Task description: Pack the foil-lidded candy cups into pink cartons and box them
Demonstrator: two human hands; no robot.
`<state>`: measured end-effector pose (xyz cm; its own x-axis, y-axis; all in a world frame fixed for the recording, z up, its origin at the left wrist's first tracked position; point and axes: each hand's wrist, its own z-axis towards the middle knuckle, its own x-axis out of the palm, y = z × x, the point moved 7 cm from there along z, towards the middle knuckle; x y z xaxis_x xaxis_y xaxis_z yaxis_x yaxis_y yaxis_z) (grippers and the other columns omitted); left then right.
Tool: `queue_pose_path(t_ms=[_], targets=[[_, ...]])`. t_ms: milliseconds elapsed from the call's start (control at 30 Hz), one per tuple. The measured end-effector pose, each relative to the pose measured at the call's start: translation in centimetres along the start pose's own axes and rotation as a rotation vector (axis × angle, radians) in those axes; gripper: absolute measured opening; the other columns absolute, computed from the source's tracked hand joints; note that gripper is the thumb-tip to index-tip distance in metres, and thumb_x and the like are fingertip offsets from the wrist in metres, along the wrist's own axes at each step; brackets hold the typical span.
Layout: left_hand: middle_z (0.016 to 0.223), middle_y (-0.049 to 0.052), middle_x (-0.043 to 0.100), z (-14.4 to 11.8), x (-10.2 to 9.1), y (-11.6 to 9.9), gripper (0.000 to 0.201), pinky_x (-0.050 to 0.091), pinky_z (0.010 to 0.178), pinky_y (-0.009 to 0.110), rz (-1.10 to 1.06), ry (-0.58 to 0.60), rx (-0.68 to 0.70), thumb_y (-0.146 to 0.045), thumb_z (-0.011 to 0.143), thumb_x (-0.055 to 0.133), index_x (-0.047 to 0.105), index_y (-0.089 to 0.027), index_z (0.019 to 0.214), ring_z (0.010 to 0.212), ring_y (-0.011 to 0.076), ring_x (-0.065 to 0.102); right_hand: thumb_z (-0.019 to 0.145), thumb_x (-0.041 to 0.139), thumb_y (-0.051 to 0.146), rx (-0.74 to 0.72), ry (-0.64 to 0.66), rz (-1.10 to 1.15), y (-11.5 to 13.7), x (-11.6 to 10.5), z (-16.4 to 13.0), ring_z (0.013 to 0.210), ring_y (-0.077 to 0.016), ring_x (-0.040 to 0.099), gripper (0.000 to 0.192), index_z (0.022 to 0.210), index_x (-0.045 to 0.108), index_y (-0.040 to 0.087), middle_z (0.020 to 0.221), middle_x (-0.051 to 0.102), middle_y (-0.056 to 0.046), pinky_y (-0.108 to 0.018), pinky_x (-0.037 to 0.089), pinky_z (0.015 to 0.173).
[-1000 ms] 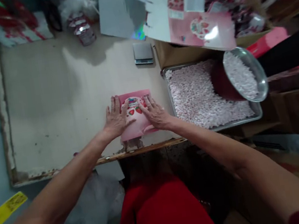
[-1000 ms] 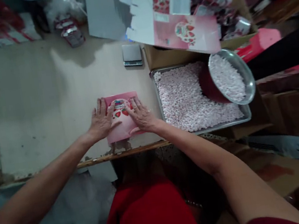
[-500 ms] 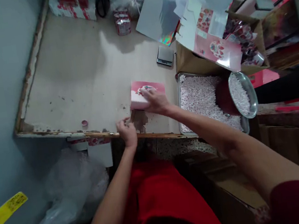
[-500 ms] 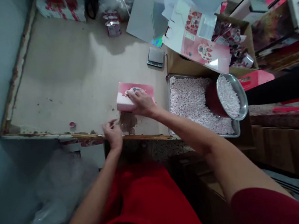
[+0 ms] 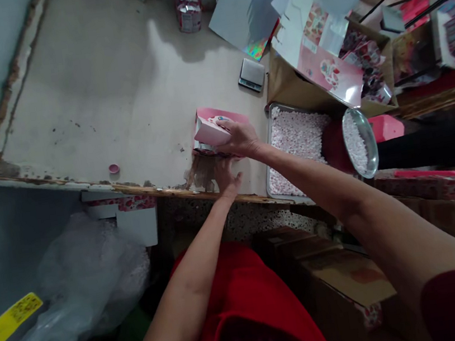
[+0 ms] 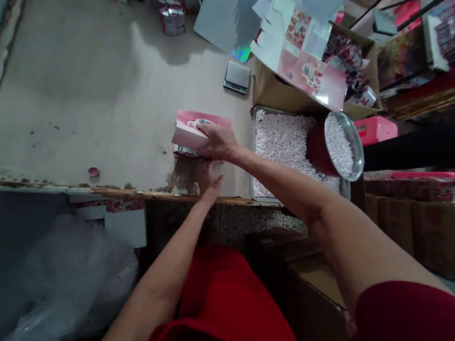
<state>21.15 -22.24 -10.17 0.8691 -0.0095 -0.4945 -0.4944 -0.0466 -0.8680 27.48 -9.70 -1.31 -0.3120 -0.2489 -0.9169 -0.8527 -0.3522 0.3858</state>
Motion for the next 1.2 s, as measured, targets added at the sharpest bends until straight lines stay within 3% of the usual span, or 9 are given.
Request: queue_pose_path(t_ms=[200,367,467,567,633,767,933,1067,1200], targets=[[0.128,0.009,0.065,0.4,1.0,0.6,0.033,0.047,0.111,0.056,-0.058,-0.026,-0.054,-0.026,0.085,0.081,0.069,-0.028,0.115,0.126,0.0348,0.058,0.076,0.084,0.053,0.015,-0.016,-0.021,-1.1,1.2,0.4,0.127,-0.0391,0.066,0.084,0.151,0.059,0.023,0.147,0.067,-0.011,-0.053,0.054,0.107],[0.112,0.007,0.07,0.2,0.1,1.4,0.029,0.054,0.104,0.047,-0.139,-0.086,0.026,-0.019,0.081,0.082,0.069,-0.025,0.106,0.114,0.029,0.065,0.081,0.079,0.054,-0.03,-0.092,-0.034,-0.8,2.3,-0.8,0.148,-0.041,0.05,0.088,0.156,0.052,0.017,0.16,0.055,-0.016,-0.06,0.047,0.119],[0.108,0.008,0.068,0.4,-3.6,3.8,0.017,0.056,0.097,0.045,-0.152,-0.253,-0.031,-0.026,0.094,0.07,0.066,-0.023,0.11,0.104,0.0255,0.066,0.083,0.079,0.054,-0.067,-0.125,-0.04,-0.5,2.7,-1.5,0.154,-0.0431,0.042,0.092,0.16,0.048,0.014,0.164,0.049,-0.018,-0.064,0.04,0.124],[0.126,0.014,0.064,2.2,-9.2,5.7,0.047,0.054,0.101,0.049,-0.076,-0.474,-0.012,-0.04,0.094,0.075,0.057,-0.023,0.135,0.117,0.0289,0.062,0.085,0.079,0.057,-0.085,-0.147,-0.032,-0.5,2.6,-1.9,0.155,-0.0433,0.041,0.091,0.159,0.048,0.015,0.164,0.049,-0.019,-0.064,0.039,0.126],[0.137,0.015,0.063,4.6,-11.4,5.7,0.063,0.05,0.108,0.05,-0.004,-0.41,0.152,-0.049,0.088,0.082,0.057,-0.025,0.14,0.127,0.0312,0.059,0.088,0.076,0.059,-0.101,-0.149,-0.023,-0.5,2.4,-2.2,0.154,-0.0409,0.044,0.086,0.158,0.05,0.016,0.163,0.051,-0.018,-0.061,0.041,0.126],[0.139,0.011,0.067,8.4,-11.7,5.8,0.061,0.047,0.113,0.049,0.1,-0.167,0.366,-0.064,0.084,0.081,0.067,-0.028,0.132,0.127,0.0312,0.06,0.095,0.069,0.058,-0.145,-0.134,-0.03,-0.5,2.3,-2.8,0.152,-0.0357,0.049,0.07,0.152,0.055,0.02,0.16,0.055,-0.016,-0.058,0.041,0.126],[0.141,0.012,0.067,8.6,-11.0,6.5,0.066,0.047,0.114,0.05,0.12,-0.169,0.369,-0.065,0.084,0.08,0.066,-0.026,0.136,0.126,0.0307,0.059,0.095,0.068,0.046,-0.158,-0.075,-0.048,0.7,2.2,-3.1,0.153,-0.0376,0.045,0.066,0.152,0.053,0.016,0.162,0.051,-0.019,-0.058,0.039,0.126],[0.14,0.011,0.067,8.4,-10.7,7.0,0.062,0.044,0.117,0.048,0.13,-0.155,0.312,-0.061,0.083,0.083,0.069,-0.026,0.132,0.129,0.0308,0.058,0.088,0.072,0.036,-0.198,-0.027,-0.088,4.1,1.8,-1.3,0.159,-0.0444,0.028,0.074,0.157,0.047,0.026,0.17,0.039,-0.013,-0.071,0.019,0.13],[0.134,0.011,0.07,8.6,-10.7,7.3,0.061,0.044,0.116,0.046,0.118,-0.16,0.28,-0.064,0.082,0.082,0.072,-0.024,0.126,0.127,0.0301,0.059,0.096,0.064,0.037,-0.353,0.097,-0.048,7.1,2.5,1.4,0.161,-0.0397,0.026,0.048,0.143,0.06,0.03,0.163,0.05,-0.007,-0.071,0.012,0.131]])
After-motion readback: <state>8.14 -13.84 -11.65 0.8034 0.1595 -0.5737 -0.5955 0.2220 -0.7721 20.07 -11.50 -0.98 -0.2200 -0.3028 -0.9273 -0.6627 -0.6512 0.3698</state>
